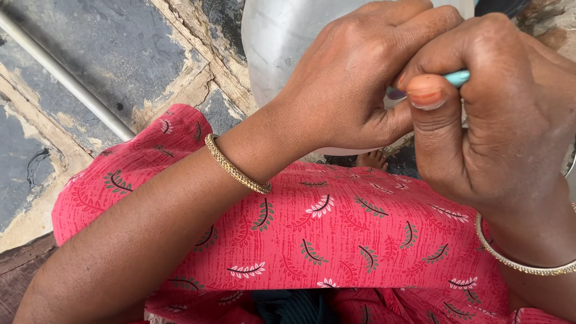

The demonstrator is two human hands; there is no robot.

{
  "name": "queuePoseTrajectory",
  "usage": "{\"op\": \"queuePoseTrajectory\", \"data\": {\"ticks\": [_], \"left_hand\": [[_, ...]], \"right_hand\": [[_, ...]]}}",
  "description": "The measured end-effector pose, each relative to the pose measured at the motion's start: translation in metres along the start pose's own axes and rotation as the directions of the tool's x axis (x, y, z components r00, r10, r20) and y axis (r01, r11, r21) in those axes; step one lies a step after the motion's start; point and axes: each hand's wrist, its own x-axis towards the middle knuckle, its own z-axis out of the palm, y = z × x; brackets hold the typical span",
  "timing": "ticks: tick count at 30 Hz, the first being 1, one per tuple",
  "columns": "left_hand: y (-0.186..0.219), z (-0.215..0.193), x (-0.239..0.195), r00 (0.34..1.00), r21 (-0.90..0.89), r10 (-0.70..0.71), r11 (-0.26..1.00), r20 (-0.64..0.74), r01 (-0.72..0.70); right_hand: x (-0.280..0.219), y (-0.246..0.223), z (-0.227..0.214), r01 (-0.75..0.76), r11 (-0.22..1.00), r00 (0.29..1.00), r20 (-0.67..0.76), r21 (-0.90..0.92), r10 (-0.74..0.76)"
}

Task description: Cleaning the neck and mouth of a large plastic water jug using a toothbrush and water.

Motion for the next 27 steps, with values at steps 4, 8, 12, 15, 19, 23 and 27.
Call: {"op": "queuePoseTrajectory", "data": {"ticks": [4, 8, 12, 15, 19, 23, 27], "left_hand": [[0.0, 0.002, -0.002, 1.0, -0.042, -0.021, 0.999, -0.013, 0.021], [0.0, 0.003, -0.003, 1.0, -0.009, -0.025, 1.0, -0.011, 0.025], [0.0, 0.001, -0.001, 1.0, 0.003, 0.009, 1.0, -0.023, -0.009], [0.002, 0.004, -0.008, 0.999, -0.011, -0.042, 0.999, -0.034, 0.041], [0.008, 0.013, -0.02, 0.982, -0.252, -0.138, 0.962, -0.131, 0.102], [-0.002, 0.02, -0.027, 0.977, -0.099, -0.18, 0.981, -0.111, 0.169], [-0.011, 0.017, -0.024, 0.997, 0.012, -0.066, 0.998, -0.039, 0.066]], "right_hand": [[-0.002, 0.008, 0.006, 0.097, 0.992, 0.995, -0.031, -0.079, -0.1], [-0.005, 0.018, 0.015, 0.134, 0.984, 0.989, -0.046, -0.116, -0.14], [-0.006, 0.029, 0.023, 0.237, 0.967, 0.965, -0.09, -0.096, -0.246], [-0.003, 0.031, 0.027, 0.275, 0.956, 0.952, -0.111, -0.101, -0.285], [0.003, 0.028, 0.032, 0.33, 0.938, 0.931, -0.127, -0.106, -0.342], [0.004, 0.031, 0.038, 0.351, 0.929, 0.922, -0.132, -0.115, -0.364], [0.005, 0.034, 0.044, 0.396, 0.912, 0.897, -0.168, -0.104, -0.409]]}}
